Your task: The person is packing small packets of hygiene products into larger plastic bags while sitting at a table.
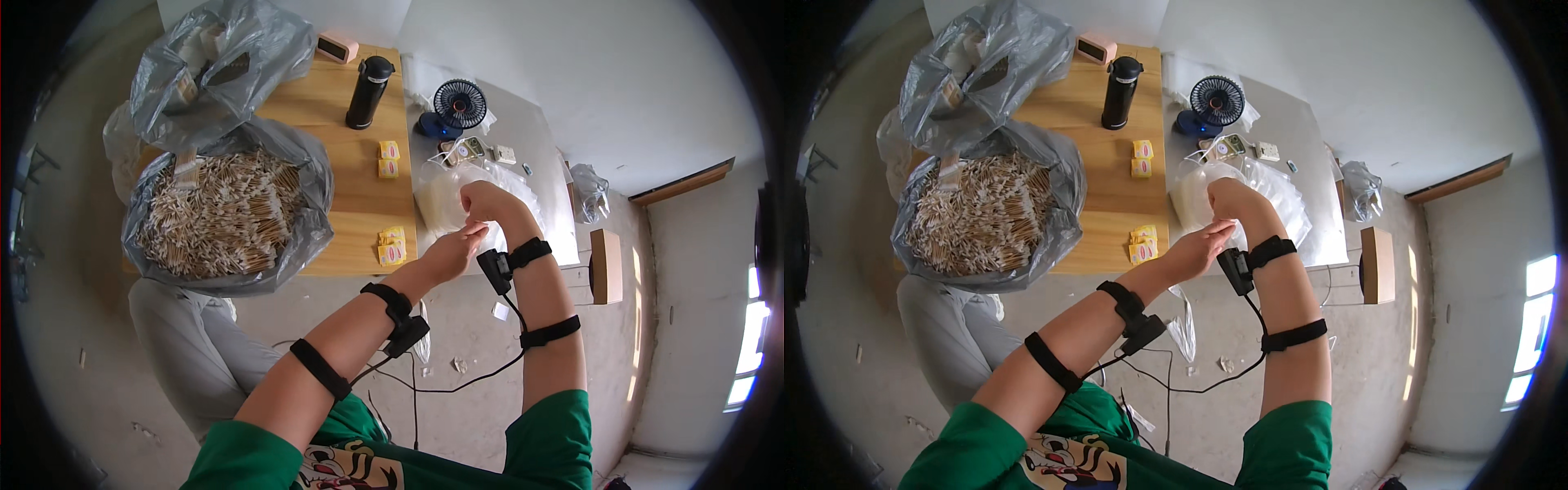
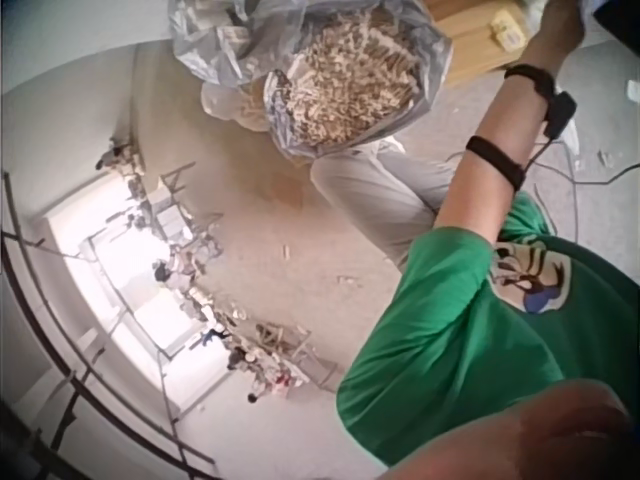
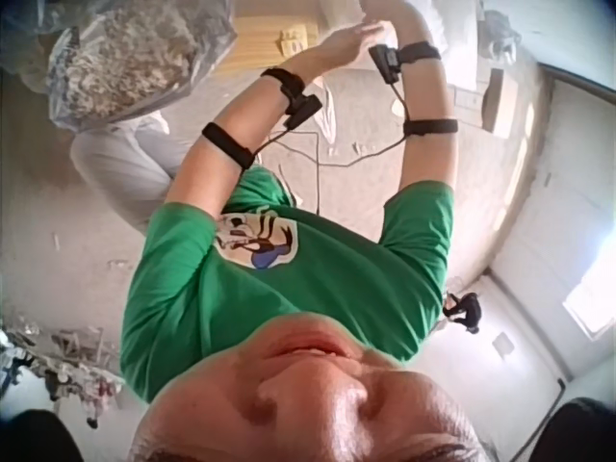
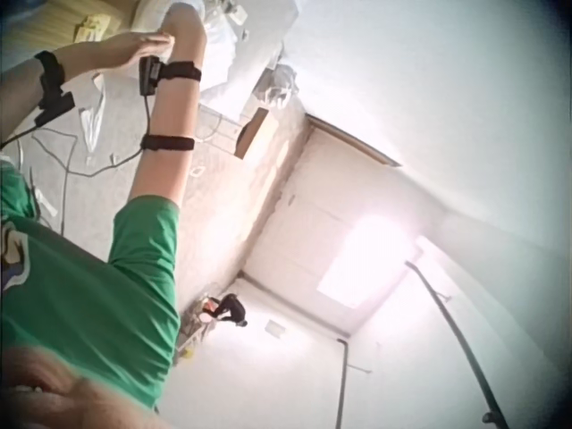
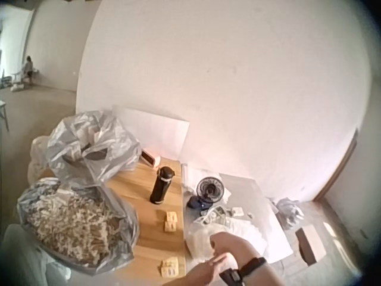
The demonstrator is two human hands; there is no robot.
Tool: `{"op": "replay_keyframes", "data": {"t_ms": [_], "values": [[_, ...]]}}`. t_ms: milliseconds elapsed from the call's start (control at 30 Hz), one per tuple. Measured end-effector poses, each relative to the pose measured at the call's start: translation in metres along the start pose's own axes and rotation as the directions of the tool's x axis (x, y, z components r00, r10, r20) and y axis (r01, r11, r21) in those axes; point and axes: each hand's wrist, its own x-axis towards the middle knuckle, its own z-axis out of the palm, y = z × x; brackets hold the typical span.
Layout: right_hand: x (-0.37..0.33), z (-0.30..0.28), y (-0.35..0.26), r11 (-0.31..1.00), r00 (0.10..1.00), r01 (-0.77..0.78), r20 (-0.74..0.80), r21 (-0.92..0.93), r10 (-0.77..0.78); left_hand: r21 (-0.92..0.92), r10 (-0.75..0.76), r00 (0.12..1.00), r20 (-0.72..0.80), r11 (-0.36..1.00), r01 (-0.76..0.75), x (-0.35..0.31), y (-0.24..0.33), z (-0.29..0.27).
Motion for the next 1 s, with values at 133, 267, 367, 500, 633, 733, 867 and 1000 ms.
{"op": "replay_keyframes", "data": {"t_ms": [133, 267, 367, 500, 633, 733, 867, 1000], "values": [[0.005, 0.002, 0.001, 0.995, 0.995, 0.099, 0.01, -0.023, -0.099, 0.162, -0.007, 0.998, 0.069, 0.987, -0.004, -0.007, 0.005, -0.013], [0.004, -0.008, -0.013, 0.986, 0.998, 0.069, -0.014, 0.151, -0.067, 0.269, 0.032, 0.998, 0.045, 0.962, -0.043, -0.012, 0.005, -0.022], [0.016, 0.001, -0.018, 0.987, 0.993, 0.109, 0.036, 0.116, -0.113, 0.26, 0.072, 0.997, -0.034, 0.964, -0.061, -0.013, 0.006, -0.021], [0.026, 0.016, -0.001, 0.985, 0.982, 0.169, 0.08, 0.045, -0.172, 0.251, 0.066, 0.998, -0.017, 0.966, -0.06, -0.01, 0.004, -0.021], [0.033, 0.013, -0.003, 0.984, 0.982, 0.171, 0.069, 0.043, -0.174, 0.298, 0.133, 0.99, -0.051, 0.948, -0.112, -0.012, 0.009, -0.037], [0.042, 0.014, -0.004, 0.979, 0.976, 0.2, 0.082, 0.031, -0.201, 0.342, 0.072, 0.997, 0.028, 0.937, -0.077, -0.011, 0.015, -0.053], [0.052, 0.034, 0.002, 0.948, 0.972, 0.228, 0.109, -0.22, -0.209, 0.317, 0.069, 0.995, 0.072, 0.944, -0.089, -0.012, 0.012, -0.051], [0.023, 0.012, -0.004, 0.959, 0.965, 0.258, 0.068, -0.119, -0.252, 0.365, 0.161, 0.984, 0.076, 0.914, -0.178, -0.019, 0.014, -0.051]]}}
